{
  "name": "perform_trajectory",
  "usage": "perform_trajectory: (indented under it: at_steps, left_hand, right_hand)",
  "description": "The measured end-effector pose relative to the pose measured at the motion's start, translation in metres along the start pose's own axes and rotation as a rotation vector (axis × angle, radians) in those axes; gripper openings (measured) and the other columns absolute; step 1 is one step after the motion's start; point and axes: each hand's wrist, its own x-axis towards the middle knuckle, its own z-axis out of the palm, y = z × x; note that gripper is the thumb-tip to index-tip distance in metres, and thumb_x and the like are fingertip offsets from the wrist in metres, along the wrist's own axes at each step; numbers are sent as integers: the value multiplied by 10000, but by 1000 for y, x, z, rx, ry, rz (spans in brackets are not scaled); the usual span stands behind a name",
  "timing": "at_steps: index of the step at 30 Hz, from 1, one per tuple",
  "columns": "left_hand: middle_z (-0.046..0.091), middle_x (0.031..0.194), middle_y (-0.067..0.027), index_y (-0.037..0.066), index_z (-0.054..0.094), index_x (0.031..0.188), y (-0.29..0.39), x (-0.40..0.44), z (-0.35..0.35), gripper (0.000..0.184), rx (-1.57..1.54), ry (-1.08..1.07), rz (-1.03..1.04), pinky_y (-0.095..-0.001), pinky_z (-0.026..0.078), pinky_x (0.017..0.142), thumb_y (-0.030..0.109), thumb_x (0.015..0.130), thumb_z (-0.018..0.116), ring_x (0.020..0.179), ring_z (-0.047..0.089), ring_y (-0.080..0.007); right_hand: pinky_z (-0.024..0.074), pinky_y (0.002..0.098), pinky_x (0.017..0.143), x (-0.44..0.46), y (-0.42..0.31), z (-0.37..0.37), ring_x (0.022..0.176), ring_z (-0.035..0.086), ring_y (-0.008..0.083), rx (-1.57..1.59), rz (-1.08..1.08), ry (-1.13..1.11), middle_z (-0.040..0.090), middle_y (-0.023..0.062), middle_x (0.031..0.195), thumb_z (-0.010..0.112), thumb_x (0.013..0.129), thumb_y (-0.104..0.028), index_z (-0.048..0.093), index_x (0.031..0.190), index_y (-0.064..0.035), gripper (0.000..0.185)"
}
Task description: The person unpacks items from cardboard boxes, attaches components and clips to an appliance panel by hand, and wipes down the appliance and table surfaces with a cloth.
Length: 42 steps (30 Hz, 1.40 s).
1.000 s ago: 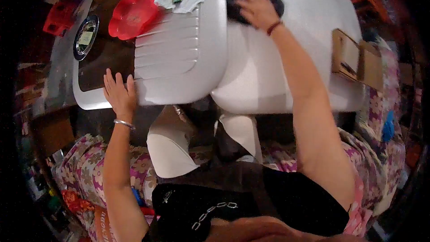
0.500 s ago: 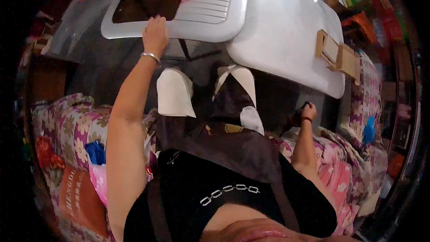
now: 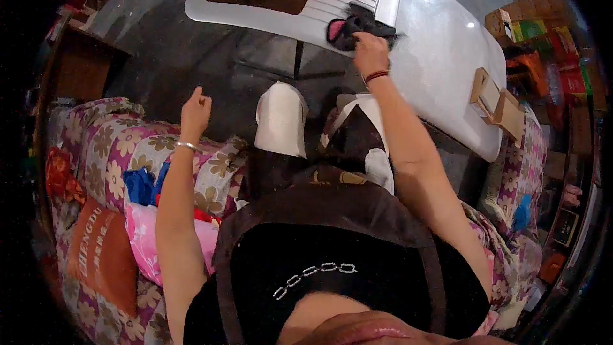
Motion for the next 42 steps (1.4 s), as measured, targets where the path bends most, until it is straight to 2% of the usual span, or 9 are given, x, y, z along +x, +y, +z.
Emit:
perform_trajectory:
  at_steps: [6, 13, 20, 26, 29, 32, 35, 40, 42]
  left_hand:
    - [685, 925, -155, -100, 386, 1359, -2, 30, 29, 656, -134, -149, -60, -348, 492, 793, 282, 880, 620, 863, 657, -253]
    - [630, 967, -136, -107, 394, 1309, 72, 105, 39, 721, -757, -83, -331, -420, 515, 712, 370, 853, 684, 847, 615, -241]
    - [614, 1015, -123, -30, 502, 1209, 111, 193, 77, 630, -1336, -34, -783, -498, 495, 743, 419, 823, 716, 860, 606, -264]
    - [607, 1177, -150, -5, 535, 1236, 168, 187, 93, 587, -1643, 277, -700, -520, 454, 907, 466, 891, 598, 987, 614, -319]
    - [599, 1199, -179, -52, 511, 1254, 165, 202, 113, 648, -1665, 362, -747, -448, 476, 924, 504, 919, 527, 1041, 615, -329]
    - [576, 1237, -234, -123, 487, 1237, 203, 175, 98, 730, -1251, 378, -890, -399, 484, 922, 538, 929, 477, 1064, 610, -361]
    - [565, 1234, -279, -166, 487, 1204, 202, 191, 115, 771, -1309, 518, -933, -425, 482, 922, 554, 933, 453, 1078, 600, -386]
    - [578, 1198, -297, -178, 532, 1142, 212, 174, 94, 760, -1071, 456, -946, -451, 487, 908, 549, 930, 461, 1062, 610, -377]
    - [592, 1175, -287, -195, 524, 1136, 193, 191, 110, 782, -1377, 433, -771, -453, 484, 903, 556, 936, 436, 1040, 614, -374]
  right_hand:
    - [429, 425, 876, 42, -100, 53, 986, 579, 285, 361, -244, -79, 658, 73, 1013, 575, 817, -180, 687, 993, -150, 212]
    - [289, 519, 1040, 70, -121, 61, 1219, 403, 347, 87, -84, -198, 473, 143, 1324, 602, 820, -473, 540, 1287, -176, 557]
    - [410, 447, 950, 74, -89, 64, 1101, 509, 337, 61, 61, -105, 568, 123, 1126, 609, 826, -310, 600, 1150, -96, 389]
    - [424, 447, 959, 40, 13, 26, 1089, 530, 349, -42, 165, 4, 596, 124, 1161, 578, 796, -175, 620, 1093, -76, 316]
    - [412, 448, 970, 27, 35, 14, 1063, 534, 361, -71, 208, 20, 599, 135, 1132, 598, 781, -145, 621, 1067, -57, 300]
    - [429, 451, 919, 23, 39, 12, 1004, 540, 364, -106, 217, 76, 599, 144, 1062, 603, 746, -97, 617, 1009, -31, 271]
    - [449, 464, 787, 35, 5, 27, 882, 536, 361, -99, 205, 129, 582, 158, 934, 590, 675, -54, 624, 875, -20, 206]
    - [429, 440, 872, 78, -105, 71, 1010, 509, 350, 151, -1, -22, 584, 142, 1034, 623, 701, -162, 626, 927, -56, 249]
    - [419, 436, 910, 85, -120, 79, 1044, 492, 346, 185, 8, 45, 571, 140, 1083, 618, 715, -162, 618, 970, -62, 275]
